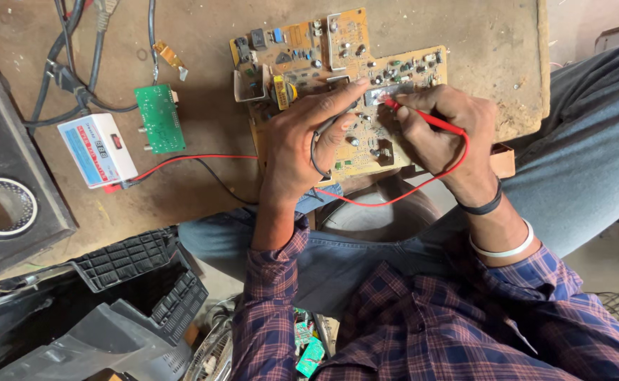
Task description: The person uses a multimeter to test points on a circuit board. They hold the board with one hand and probe various components with the multimeter leads in the other hand.
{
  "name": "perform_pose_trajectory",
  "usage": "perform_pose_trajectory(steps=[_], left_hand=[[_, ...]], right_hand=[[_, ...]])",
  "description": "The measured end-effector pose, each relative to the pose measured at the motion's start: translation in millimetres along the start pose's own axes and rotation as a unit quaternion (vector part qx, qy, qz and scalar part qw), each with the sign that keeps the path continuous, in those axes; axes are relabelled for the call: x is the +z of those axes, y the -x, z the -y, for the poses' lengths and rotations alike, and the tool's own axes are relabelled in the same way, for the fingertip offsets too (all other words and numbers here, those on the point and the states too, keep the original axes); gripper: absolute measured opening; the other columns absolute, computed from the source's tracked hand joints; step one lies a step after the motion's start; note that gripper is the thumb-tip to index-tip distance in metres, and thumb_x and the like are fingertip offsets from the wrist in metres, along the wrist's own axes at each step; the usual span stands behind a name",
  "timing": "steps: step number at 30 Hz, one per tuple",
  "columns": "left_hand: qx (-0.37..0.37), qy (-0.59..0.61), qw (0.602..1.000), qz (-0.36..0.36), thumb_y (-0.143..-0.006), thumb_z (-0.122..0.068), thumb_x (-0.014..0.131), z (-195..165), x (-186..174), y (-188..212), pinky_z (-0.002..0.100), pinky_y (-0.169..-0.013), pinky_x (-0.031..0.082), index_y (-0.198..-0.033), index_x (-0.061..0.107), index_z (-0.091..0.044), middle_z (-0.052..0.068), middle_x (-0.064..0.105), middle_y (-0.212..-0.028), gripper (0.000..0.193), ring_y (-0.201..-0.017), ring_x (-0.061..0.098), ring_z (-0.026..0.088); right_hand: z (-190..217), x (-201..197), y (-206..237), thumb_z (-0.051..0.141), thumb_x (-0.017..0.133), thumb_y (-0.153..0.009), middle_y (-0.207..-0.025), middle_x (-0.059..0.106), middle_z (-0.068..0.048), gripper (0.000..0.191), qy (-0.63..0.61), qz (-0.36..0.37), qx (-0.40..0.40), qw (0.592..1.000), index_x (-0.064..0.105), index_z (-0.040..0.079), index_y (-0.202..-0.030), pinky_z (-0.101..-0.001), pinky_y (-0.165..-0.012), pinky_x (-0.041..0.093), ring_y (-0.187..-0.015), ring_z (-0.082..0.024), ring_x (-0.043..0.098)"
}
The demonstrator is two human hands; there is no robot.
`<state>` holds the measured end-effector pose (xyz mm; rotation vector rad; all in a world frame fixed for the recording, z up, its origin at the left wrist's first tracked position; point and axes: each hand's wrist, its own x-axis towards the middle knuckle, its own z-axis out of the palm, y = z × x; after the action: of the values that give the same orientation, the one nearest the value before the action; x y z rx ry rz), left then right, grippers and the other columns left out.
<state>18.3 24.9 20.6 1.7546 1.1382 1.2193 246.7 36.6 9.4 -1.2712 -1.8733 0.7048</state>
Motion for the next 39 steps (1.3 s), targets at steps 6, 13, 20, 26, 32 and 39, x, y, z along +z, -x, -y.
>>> perform_pose_trajectory(steps=[6, 13, 20, 26, 32, 39], left_hand=[[-0.013, -0.014, 1.0, 0.006, -0.11, -0.019, 0.065, 15, -2, -1, 0.03, -0.094, 0.061, -0.136, 0.067, -0.013, 0.008, 0.075, -0.125, 0.027, -0.109, 0.076, 0.021], [-0.039, 0.01, 0.999, -0.003, -0.111, -0.018, 0.064, 18, 1, 4, 0.029, -0.092, 0.062, -0.135, 0.069, -0.013, 0.008, 0.076, -0.121, 0.024, -0.107, 0.077, 0.02], [-0.023, 0.055, 0.998, -0.016, -0.113, -0.016, 0.06, 22, 8, 8, 0.028, -0.097, 0.063, -0.135, 0.066, -0.006, 0.011, 0.075, -0.128, 0.025, -0.113, 0.076, 0.018], [0.014, 0.054, 0.998, -0.014, -0.115, -0.015, 0.056, 21, 9, 13, 0.028, -0.097, 0.064, -0.135, 0.066, -0.002, 0.012, 0.076, -0.127, 0.025, -0.114, 0.076, 0.016], [0.014, 0.046, 0.999, -0.017, -0.114, -0.015, 0.056, 15, 8, 16, 0.028, -0.096, 0.064, -0.134, 0.066, -0.002, 0.012, 0.078, -0.123, 0.026, -0.112, 0.078, 0.016], [0.01, 0.068, 0.998, -0.016, -0.116, -0.019, 0.056, 16, 10, 14, 0.028, -0.095, 0.063, -0.135, 0.065, -0.002, 0.013, 0.077, -0.124, 0.028, -0.112, 0.077, 0.015]], right_hand=[[-8, 6, 1, 0.005, 0.074, -0.098, -0.1, 0.077, -0.016, 0.009, 0.004, 0.023, 0.006, 1.0, 0.071, -0.003, -0.098, -0.0303, -0.072, 0.06, -0.081, -0.021, 0.077], [-18, 17, -1, 0.006, 0.074, -0.105, -0.098, 0.078, -0.017, 0.015, 0.006, 0.011, -0.001, 1.0, 0.069, -0.004, -0.095, -0.0282, -0.07, 0.06, -0.081, -0.021, 0.078], [-18, 11, 7, 0.007, 0.074, -0.102, -0.094, 0.075, -0.017, 0.012, 0.014, 0.012, -0.014, 1.0, 0.072, -0.004, -0.099, -0.031, -0.07, 0.058, -0.079, -0.022, 0.075], [-21, 17, 13, 0.001, 0.066, -0.098, -0.095, 0.077, -0.015, 0.008, -0.02, -0.009, -0.029, 0.999, 0.07, -0.005, -0.099, -0.0295, -0.073, 0.06, -0.082, -0.019, 0.078], [-13, 17, 11, 0.001, 0.069, -0.098, -0.097, 0.078, -0.015, 0.009, -0.019, -0.021, -0.046, 0.999, 0.065, -0.005, -0.092, -0.0295, -0.074, 0.061, -0.086, -0.019, 0.078], [-16, 17, 9, 0.0, 0.068, -0.094, -0.092, 0.076, -0.014, 0.003, -0.028, -0.008, -0.033, 0.999, 0.066, -0.002, -0.096, -0.0288, -0.072, 0.058, -0.079, -0.017, 0.075]])
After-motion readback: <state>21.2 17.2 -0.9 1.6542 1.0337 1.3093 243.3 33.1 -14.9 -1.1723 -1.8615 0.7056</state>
